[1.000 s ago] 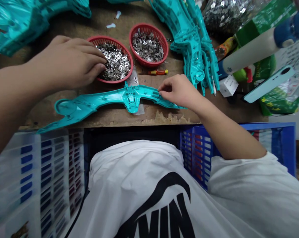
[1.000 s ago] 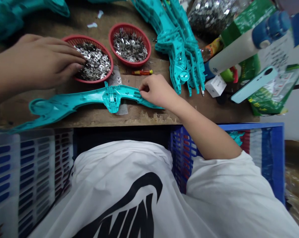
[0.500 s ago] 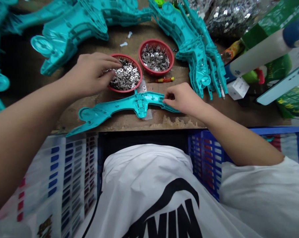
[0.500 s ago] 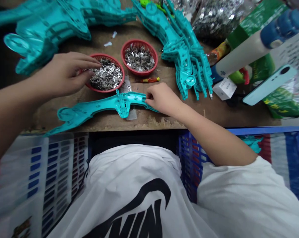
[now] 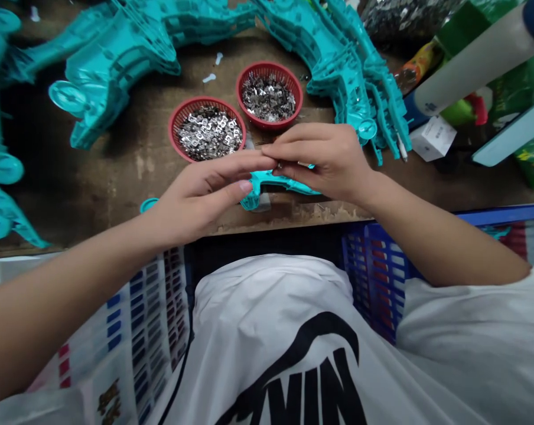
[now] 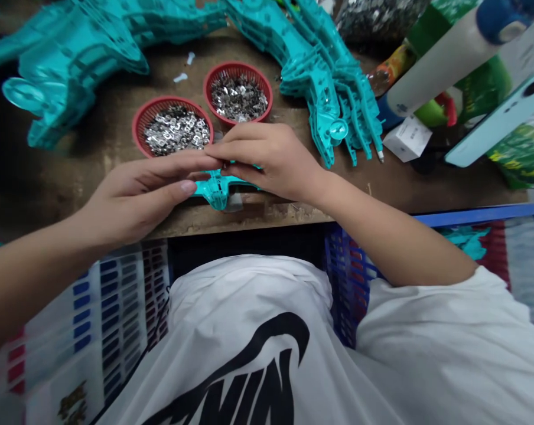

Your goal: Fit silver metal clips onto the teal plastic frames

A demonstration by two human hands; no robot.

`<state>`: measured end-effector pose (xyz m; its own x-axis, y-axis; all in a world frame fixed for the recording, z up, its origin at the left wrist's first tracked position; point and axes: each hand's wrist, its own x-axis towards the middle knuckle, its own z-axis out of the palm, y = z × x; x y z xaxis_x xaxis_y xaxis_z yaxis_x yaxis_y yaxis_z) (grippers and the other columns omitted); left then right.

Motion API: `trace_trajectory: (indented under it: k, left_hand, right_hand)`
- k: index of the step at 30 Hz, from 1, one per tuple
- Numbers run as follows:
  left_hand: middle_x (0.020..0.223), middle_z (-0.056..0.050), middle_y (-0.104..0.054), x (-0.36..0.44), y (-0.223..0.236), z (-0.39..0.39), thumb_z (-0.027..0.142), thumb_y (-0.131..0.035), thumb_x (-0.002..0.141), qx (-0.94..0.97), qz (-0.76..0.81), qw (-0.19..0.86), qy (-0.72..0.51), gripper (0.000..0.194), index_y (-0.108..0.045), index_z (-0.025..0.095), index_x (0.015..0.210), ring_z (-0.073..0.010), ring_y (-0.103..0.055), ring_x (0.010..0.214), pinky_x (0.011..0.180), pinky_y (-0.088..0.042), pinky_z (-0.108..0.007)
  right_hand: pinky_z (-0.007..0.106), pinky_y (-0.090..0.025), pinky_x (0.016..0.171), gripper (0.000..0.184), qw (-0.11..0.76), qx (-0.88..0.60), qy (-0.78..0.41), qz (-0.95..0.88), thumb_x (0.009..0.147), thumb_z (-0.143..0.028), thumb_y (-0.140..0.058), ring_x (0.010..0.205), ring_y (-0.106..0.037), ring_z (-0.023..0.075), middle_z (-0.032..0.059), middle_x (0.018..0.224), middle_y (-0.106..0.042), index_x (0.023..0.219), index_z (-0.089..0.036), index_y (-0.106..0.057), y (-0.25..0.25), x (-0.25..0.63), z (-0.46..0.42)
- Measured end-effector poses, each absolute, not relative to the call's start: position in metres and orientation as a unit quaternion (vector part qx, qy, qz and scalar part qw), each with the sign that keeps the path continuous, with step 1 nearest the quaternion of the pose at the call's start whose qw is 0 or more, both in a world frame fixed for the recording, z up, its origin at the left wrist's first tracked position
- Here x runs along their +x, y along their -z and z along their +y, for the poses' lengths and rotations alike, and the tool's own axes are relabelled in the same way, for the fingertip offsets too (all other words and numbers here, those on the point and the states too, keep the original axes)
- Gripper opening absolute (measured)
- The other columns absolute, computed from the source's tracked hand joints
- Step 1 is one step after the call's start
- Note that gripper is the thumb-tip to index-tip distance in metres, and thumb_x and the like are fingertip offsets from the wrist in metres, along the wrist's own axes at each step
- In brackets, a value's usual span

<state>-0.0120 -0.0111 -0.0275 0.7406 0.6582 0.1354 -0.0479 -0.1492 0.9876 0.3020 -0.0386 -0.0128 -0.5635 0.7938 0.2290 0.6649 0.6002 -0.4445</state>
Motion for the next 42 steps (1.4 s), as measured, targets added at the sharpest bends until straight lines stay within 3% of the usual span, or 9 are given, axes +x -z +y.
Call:
trace_trajectory:
  k: [4, 7, 10, 14, 17, 20, 27, 34, 42]
  left_hand:
    - [0.17, 0.0, -0.089, -0.011, 0.038, -0.007, 0.055, -0.097, 0.12, 0.652, 0.227, 0.666, -0.283, 0.035, -0.098, 0.045, 0.154, -0.0407, -0.078, 0.173, 0.157, -0.057, -0.069]
    - [0.174, -0.001, -0.088, -0.011, 0.044, -0.003, 0.059, -0.095, 0.12, 0.673, 0.227, 0.65, -0.271, 0.04, -0.096, 0.043, 0.158, -0.042, -0.076, 0.175, 0.156, -0.057, -0.069]
    - [0.184, -0.011, -0.081, -0.01, 0.051, 0.001, 0.055, -0.084, 0.124, 0.769, 0.223, 0.543, -0.252, 0.052, -0.088, 0.031, 0.17, -0.0456, -0.074, 0.176, 0.157, -0.056, -0.069]
    - [0.191, -0.019, -0.073, -0.01, 0.064, 0.005, 0.04, -0.063, 0.127, 0.906, 0.195, 0.339, -0.163, 0.057, -0.079, 0.021, 0.179, -0.0464, -0.067, 0.183, 0.158, -0.051, -0.074]
    - [0.2, -0.023, -0.062, -0.01, 0.076, 0.003, 0.041, -0.07, 0.124, 0.945, 0.192, 0.245, -0.097, 0.061, -0.077, 0.021, 0.182, -0.0505, -0.053, 0.193, 0.16, -0.044, -0.08]
    - [0.204, -0.02, -0.058, -0.013, 0.086, 0.001, 0.035, -0.075, 0.121, 0.96, 0.19, 0.198, -0.057, 0.056, -0.082, 0.028, 0.177, -0.0517, -0.047, 0.196, 0.159, -0.041, -0.085]
    - [0.204, -0.015, -0.059, -0.019, 0.097, 0.003, 0.022, -0.073, 0.112, 0.965, 0.157, 0.202, -0.059, 0.056, -0.087, 0.032, 0.165, -0.0486, -0.048, 0.197, 0.157, -0.044, -0.087]
    - [0.205, -0.016, -0.058, -0.019, 0.106, 0.001, 0.02, -0.074, 0.112, 0.96, 0.172, 0.206, -0.075, 0.043, -0.091, 0.031, 0.15, -0.0491, -0.046, 0.197, 0.158, -0.04, -0.088]
    - [0.204, -0.018, -0.058, -0.018, 0.105, 0.003, 0.022, -0.069, 0.114, 0.967, 0.159, 0.187, -0.071, 0.044, -0.091, 0.027, 0.151, -0.0512, -0.047, 0.196, 0.156, -0.043, -0.089]
  right_hand:
    - [0.049, -0.074, 0.122, 0.056, 0.214, -0.403, -0.167, -0.874, 0.14, -0.061, -0.051, 0.14, -0.089, 0.0302, 0.0095, 0.153, -0.092, 0.167, -0.031, -0.09, 0.018, 0.306, -0.034]
    - [0.047, -0.076, 0.115, 0.055, 0.23, -0.418, -0.189, -0.858, 0.137, -0.066, -0.056, 0.13, -0.092, 0.0307, 0.0093, 0.144, -0.095, 0.15, -0.032, -0.097, 0.018, 0.308, -0.028]
    - [0.044, -0.076, 0.107, 0.049, 0.253, -0.445, -0.197, -0.836, 0.132, -0.07, -0.068, 0.115, -0.092, 0.0293, 0.0067, 0.127, -0.098, 0.13, -0.035, -0.101, 0.016, 0.311, -0.02]
    - [0.045, -0.072, 0.112, 0.033, 0.221, -0.492, -0.181, -0.822, 0.129, -0.056, -0.074, 0.115, -0.091, 0.0297, 0.0057, 0.125, -0.098, 0.125, -0.035, -0.1, 0.023, 0.32, -0.008]
    - [0.049, -0.07, 0.114, 0.031, 0.135, -0.493, -0.201, -0.836, 0.128, -0.048, -0.071, 0.124, -0.09, 0.0336, 0.0089, 0.13, -0.098, 0.127, -0.033, -0.098, 0.036, 0.326, 0.0]
    - [0.051, -0.069, 0.114, 0.034, 0.082, -0.461, -0.23, -0.853, 0.129, -0.047, -0.068, 0.128, -0.087, 0.0345, 0.0097, 0.131, -0.096, 0.133, -0.031, -0.098, 0.048, 0.328, 0.003]
    - [0.051, -0.065, 0.113, 0.035, 0.035, -0.462, -0.257, -0.848, 0.129, -0.049, -0.066, 0.127, -0.084, 0.0348, 0.0088, 0.134, -0.092, 0.139, -0.035, -0.097, 0.054, 0.325, 0.002]
    - [0.045, -0.058, 0.105, 0.04, 0.036, -0.426, -0.209, -0.879, 0.13, -0.035, -0.057, 0.132, -0.08, 0.0344, 0.0112, 0.139, -0.088, 0.141, -0.028, -0.095, 0.059, 0.323, 0.0]
    - [0.044, -0.061, 0.107, 0.034, 0.026, -0.428, -0.214, -0.878, 0.127, -0.034, -0.066, 0.129, -0.081, 0.0324, 0.0113, 0.142, -0.088, 0.141, -0.028, -0.096, 0.066, 0.323, 0.002]
